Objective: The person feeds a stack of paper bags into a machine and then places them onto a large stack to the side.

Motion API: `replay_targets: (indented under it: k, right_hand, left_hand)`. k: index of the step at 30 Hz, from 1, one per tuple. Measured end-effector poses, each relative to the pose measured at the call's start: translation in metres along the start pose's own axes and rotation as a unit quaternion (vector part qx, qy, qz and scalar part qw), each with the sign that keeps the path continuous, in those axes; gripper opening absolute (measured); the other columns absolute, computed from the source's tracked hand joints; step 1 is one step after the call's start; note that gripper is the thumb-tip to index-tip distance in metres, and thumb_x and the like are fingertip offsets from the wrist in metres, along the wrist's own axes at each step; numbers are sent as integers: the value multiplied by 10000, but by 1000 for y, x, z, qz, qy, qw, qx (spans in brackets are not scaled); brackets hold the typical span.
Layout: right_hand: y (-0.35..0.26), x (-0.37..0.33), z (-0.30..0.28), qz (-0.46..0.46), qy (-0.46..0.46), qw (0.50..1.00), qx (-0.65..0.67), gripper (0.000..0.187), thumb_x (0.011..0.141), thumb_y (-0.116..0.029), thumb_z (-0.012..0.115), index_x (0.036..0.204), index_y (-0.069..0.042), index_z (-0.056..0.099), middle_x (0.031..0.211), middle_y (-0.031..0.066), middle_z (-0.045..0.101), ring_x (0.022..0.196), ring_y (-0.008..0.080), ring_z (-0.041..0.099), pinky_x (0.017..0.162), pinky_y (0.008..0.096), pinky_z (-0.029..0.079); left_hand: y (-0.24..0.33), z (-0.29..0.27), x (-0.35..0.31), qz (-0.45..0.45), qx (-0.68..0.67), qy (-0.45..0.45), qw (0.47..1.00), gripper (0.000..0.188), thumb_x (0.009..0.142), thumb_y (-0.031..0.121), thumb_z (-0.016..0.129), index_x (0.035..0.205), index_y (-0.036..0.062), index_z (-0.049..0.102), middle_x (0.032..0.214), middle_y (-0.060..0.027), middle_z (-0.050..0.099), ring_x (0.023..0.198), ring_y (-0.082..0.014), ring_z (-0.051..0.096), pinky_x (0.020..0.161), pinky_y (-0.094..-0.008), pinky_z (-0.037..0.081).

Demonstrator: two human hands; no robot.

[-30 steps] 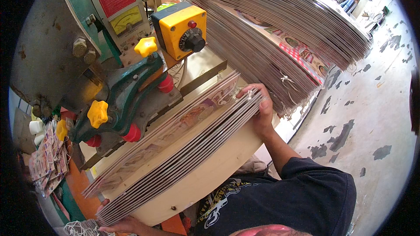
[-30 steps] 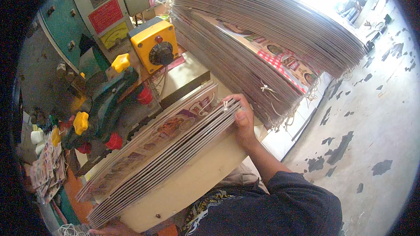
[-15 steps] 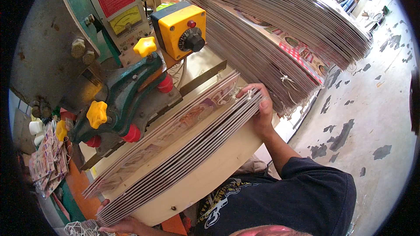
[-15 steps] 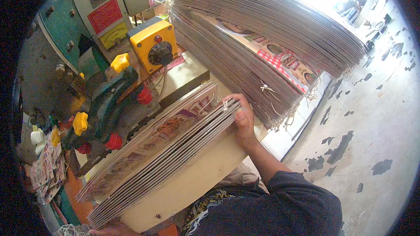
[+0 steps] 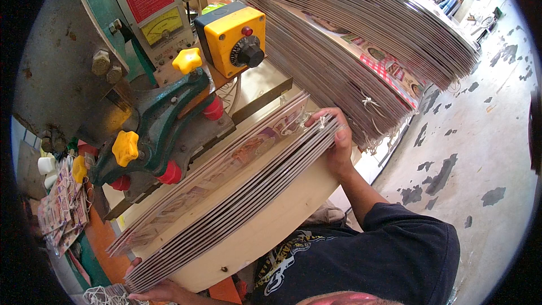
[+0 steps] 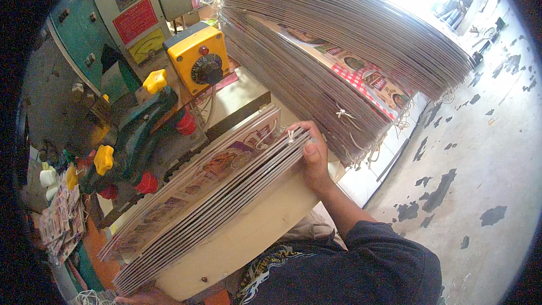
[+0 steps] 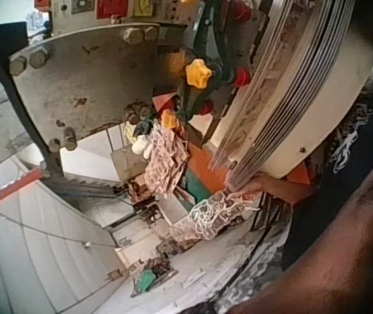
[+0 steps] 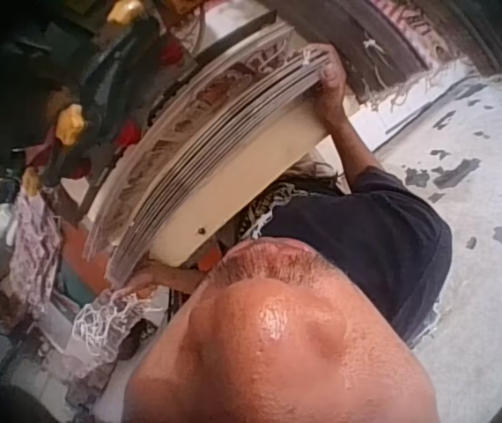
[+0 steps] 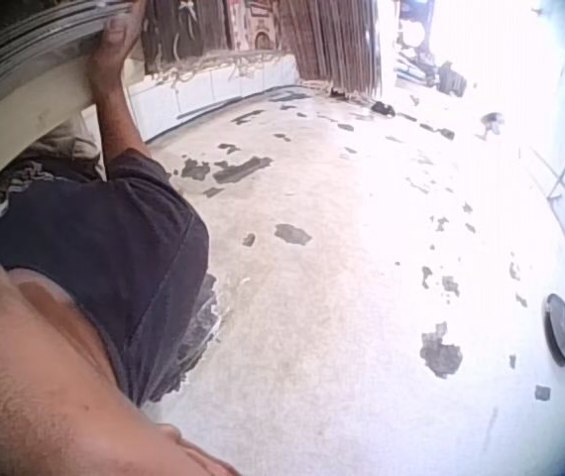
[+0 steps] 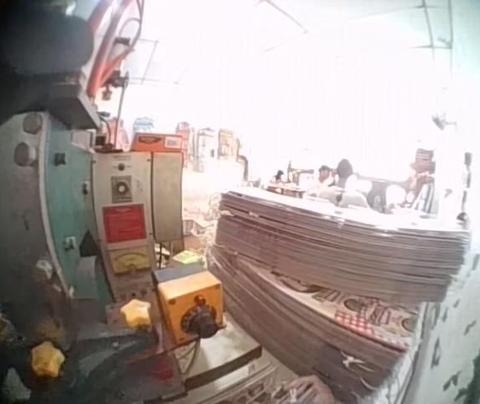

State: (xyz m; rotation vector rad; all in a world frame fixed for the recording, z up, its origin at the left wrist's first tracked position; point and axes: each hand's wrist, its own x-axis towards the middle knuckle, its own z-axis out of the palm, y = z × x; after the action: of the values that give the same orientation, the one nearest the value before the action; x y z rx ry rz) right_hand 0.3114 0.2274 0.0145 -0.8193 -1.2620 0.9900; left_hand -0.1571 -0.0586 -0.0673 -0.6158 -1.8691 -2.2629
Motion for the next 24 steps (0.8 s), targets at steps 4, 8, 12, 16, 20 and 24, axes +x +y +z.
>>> replay_targets:
  k: [4, 8, 12, 16, 20, 24]
  right_hand:
    - [-2, 0, 1, 4, -2, 1000, 3, 818, 829, -777, 520, 1148, -24, 514, 1034, 115, 612, 973, 173, 587, 880, 320, 458]
    - [-1, 0, 1, 2, 3, 1000, 5, 819, 825, -779, 525, 1149, -27, 515, 1034, 114, 610, 970, 173, 587, 875, 319, 460]
    - [-1, -1, 1, 6, 4, 1000, 6, 822, 819, -780, 532, 1149, -27, 515, 1033, 111, 608, 971, 174, 587, 878, 321, 460]
    - [-1, 0, 1, 8, 2, 1000, 6, 819, 817, -779, 535, 1147, -29, 514, 1035, 110, 606, 978, 177, 585, 883, 325, 458]
    - [-3, -1, 0, 13, 2, 1000, 7, 807, 818, -770, 542, 1143, -31, 512, 1037, 109, 605, 983, 176, 585, 885, 325, 460]
    - [-4, -1, 3, 20, 5, 1000, 17, 809, 815, -771, 546, 1144, -32, 510, 1036, 109, 606, 979, 176, 584, 883, 326, 461]
  left_hand:
    - [34, 14, 15, -164, -188, 7, 968, 961, 857, 824, 353, 1143, -63, 589, 1056, -262, 655, 861, -382, 648, 728, -515, 557]
    - [21, 11, 22, -109, -193, 16, 975, 1044, 833, 871, 316, 1007, -93, 677, 931, -258, 711, 706, -385, 682, 594, -502, 575]
    - [36, 24, 17, -120, -186, 46, 974, 1045, 837, 870, 306, 1019, -91, 676, 946, -263, 710, 718, -393, 682, 593, -509, 575]
    - [37, 25, 18, -122, -186, 44, 974, 1043, 843, 866, 297, 1038, -86, 674, 958, -265, 710, 725, -398, 684, 591, -514, 577]
    - [-5, -17, 34, -120, -240, -65, 961, 1048, 851, 856, 303, 1104, -103, 642, 1034, -269, 697, 790, -407, 687, 653, -513, 586]
    - [50, 35, 9, -100, -138, 34, 985, 1062, 855, 845, 338, 1229, -124, 557, 1203, -279, 638, 943, -426, 665, 810, -510, 563]
